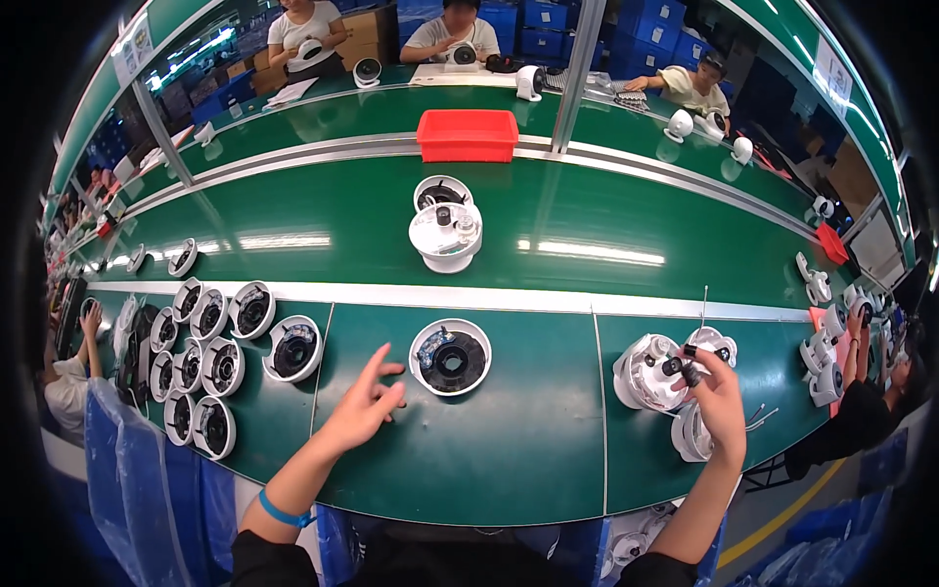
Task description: The recorder is assembling security camera housings by inserting components and routing wires on an assembly line.
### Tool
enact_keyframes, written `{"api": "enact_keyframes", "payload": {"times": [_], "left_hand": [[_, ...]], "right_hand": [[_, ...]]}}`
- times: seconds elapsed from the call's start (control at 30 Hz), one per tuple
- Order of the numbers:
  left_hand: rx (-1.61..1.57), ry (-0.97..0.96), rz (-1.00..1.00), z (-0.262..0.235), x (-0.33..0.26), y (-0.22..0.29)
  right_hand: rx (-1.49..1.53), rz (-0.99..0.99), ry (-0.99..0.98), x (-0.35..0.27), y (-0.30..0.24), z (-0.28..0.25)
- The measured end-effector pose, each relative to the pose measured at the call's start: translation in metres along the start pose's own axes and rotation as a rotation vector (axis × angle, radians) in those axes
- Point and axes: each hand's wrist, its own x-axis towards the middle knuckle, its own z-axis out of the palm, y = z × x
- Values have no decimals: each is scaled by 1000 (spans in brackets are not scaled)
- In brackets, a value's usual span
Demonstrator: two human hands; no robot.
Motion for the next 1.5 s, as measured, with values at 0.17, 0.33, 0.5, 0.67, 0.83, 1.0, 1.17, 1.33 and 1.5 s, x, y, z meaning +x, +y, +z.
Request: {"api": "enact_keyframes", "payload": {"times": [0.17,0.33,0.5,0.67,0.83,1.0,1.17,1.33,1.5], "left_hand": [[185,27,-21,-2,52,20],[403,-29,-36,9,65,39],[-167,45,-99,-6,61,25],[-888,222,-185,-48,48,18],[-964,363,-118,-94,49,-5],[-1153,318,-41,-143,48,-22],[-1409,49,4,-164,47,-31],[-1487,39,-3,-156,59,-50],[-1477,41,20,-152,73,-66]], "right_hand": [[168,15,22,-3,27,26],[145,-127,-30,5,-12,99],[-83,-345,14,15,-62,171],[-232,-398,-259,9,-114,216],[-503,-495,-128,30,-120,279],[-524,-652,-56,46,-131,342],[-447,-661,-204,59,-138,389],[-266,-712,-276,64,-125,435],[-228,-771,-347,66,-113,459]]}}
